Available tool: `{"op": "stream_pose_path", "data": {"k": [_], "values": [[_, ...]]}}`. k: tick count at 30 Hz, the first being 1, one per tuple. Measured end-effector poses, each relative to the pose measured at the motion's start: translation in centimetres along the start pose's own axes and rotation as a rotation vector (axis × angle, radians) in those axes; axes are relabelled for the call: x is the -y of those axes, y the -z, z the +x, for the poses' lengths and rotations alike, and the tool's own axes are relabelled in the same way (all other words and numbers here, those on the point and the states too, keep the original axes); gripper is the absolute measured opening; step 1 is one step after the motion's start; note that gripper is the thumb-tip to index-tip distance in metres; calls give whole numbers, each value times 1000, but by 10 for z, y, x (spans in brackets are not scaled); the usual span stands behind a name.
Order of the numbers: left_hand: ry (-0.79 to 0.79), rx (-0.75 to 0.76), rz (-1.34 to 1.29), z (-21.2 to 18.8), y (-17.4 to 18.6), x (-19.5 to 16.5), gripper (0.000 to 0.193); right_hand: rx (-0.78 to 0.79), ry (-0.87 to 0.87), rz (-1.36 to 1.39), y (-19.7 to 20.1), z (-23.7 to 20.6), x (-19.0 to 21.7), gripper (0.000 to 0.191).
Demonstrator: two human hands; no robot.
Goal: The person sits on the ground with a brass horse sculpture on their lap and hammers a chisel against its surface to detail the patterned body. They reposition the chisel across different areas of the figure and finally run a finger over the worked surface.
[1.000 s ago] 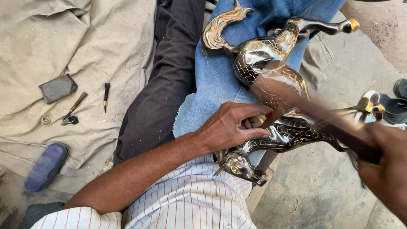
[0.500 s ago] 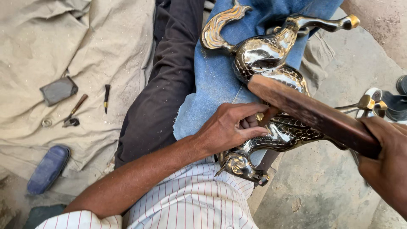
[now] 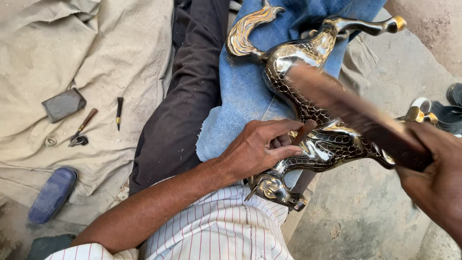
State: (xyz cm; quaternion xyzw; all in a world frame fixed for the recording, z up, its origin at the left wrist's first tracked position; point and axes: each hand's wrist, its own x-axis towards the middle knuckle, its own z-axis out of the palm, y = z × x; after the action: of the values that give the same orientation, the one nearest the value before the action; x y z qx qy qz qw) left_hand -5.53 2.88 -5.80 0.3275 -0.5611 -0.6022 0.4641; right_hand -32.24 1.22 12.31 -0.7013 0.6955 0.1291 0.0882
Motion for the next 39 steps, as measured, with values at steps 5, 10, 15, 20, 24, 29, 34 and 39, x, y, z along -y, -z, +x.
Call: {"op": "stream_pose_path", "data": {"k": [5, 10, 15, 20, 24, 29, 34, 39], "values": [[-20, -48, 40, -6, 0, -2, 48, 21, 24, -121, 1, 1, 22, 14], [67, -43, 29, -2, 0, -2, 48, 50, 52, -83, 3, 8, 11, 18], [16, -27, -5, -3, 1, -1, 50, -84, -21, 116, -9, 13, -27, 13], [-54, -50, 12, -7, -3, 0, 51, -61, 168, 151, -19, 1, -62, 22], [-53, -22, 42, -6, -3, -1, 50, 49, -67, 259, -26, 0, -77, 32], [-36, 15, 79, -6, -1, -7, 50, 161, -686, 812, -43, -14, -86, 25], [-151, 61, 77, -10, -2, -18, 46, -126, -72, -42, -42, -58, -68, 25], [-126, 209, 123, -3, -7, -27, 47, -92, -360, 386, -43, -97, -36, 34]]}}
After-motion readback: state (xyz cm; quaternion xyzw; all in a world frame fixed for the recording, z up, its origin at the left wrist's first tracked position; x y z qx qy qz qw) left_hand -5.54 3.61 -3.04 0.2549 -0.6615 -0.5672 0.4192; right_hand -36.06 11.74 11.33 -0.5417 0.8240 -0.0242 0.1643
